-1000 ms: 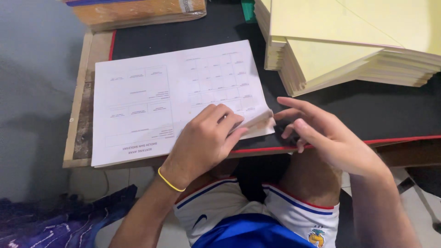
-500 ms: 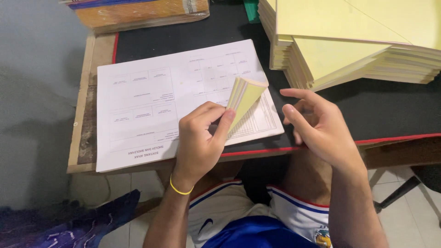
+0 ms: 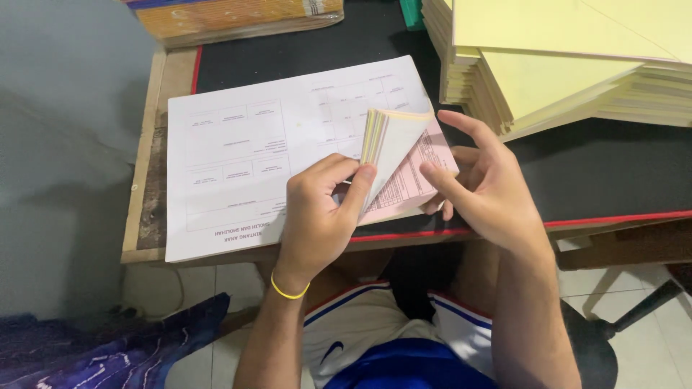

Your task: Organizing and stacking various types of paper documents on a desk

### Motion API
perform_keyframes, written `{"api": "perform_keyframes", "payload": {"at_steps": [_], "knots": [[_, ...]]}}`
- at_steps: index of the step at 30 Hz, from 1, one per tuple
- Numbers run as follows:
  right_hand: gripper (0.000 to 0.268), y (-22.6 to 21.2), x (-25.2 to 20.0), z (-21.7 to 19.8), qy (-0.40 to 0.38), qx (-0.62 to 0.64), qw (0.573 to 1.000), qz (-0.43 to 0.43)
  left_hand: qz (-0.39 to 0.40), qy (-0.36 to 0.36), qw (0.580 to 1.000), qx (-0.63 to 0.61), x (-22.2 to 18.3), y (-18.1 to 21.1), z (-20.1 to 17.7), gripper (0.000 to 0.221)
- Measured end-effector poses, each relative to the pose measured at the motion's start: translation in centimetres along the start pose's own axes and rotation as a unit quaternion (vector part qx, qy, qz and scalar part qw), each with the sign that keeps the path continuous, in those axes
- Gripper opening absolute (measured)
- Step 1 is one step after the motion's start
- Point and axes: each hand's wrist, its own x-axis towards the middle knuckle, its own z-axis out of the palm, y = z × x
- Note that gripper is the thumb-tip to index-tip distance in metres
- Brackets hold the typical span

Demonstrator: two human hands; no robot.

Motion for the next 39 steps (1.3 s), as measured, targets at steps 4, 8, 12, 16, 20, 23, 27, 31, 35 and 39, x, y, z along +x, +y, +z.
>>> {"api": "perform_keyframes", "payload": {"at_steps": [4, 8, 12, 16, 20, 23, 27, 31, 35, 39], "knots": [[0.058, 1.6, -0.8, -1.0, 0.031, 0.071, 0.997, 0.026, 0.005, -0.005, 1.0, 0.003, -0.1, -0.2, 0.1, 0.027], [0.053, 2.4, -0.9, -1.5, 0.058, 0.095, 0.993, 0.034, 0.013, -0.004, 1.0, 0.014, -0.1, -0.3, 0.1, 0.027], [0.042, 2.2, -0.4, -1.4, 0.067, 0.089, 0.994, 0.022, 0.021, 0.001, 1.0, 0.022, -0.1, -0.3, 0.4, 0.023], [0.039, 1.7, 0.1, -1.0, 0.078, 0.09, 0.992, 0.029, 0.02, -0.003, 0.999, 0.025, 0.0, -0.2, 0.3, 0.025], [0.035, 2.3, 0.2, -0.6, 0.11, 0.074, 0.991, 0.032, 0.027, -0.004, 0.999, 0.034, -0.1, -0.5, 0.3, 0.021], [0.036, 2.3, 0.2, -0.6, 0.116, 0.065, 0.99, 0.044, 0.029, -0.003, 0.999, 0.036, -0.1, -0.4, 0.3, 0.02], [0.041, 2.2, 0.2, -0.7, 0.095, 0.047, 0.992, 0.061, 0.025, -0.006, 0.999, 0.034, -0.1, -0.3, 0.4, 0.021], [0.027, 2.5, 0.2, -0.8, 0.065, -0.01, 0.997, 0.041, 0.03, -0.003, 0.999, 0.038, -0.1, -0.2, 0.4, 0.023], [0.025, 2.3, 0.0, -0.6, 0.056, -0.016, 0.998, 0.024, 0.029, -0.004, 0.999, 0.04, -0.1, -0.2, 0.4, 0.021], [0.022, 1.4, -0.5, 0.0, 0.118, -0.141, 0.982, -0.051, 0.022, -0.007, 0.999, 0.038, -0.1, -0.3, 0.4, 0.022]]}}
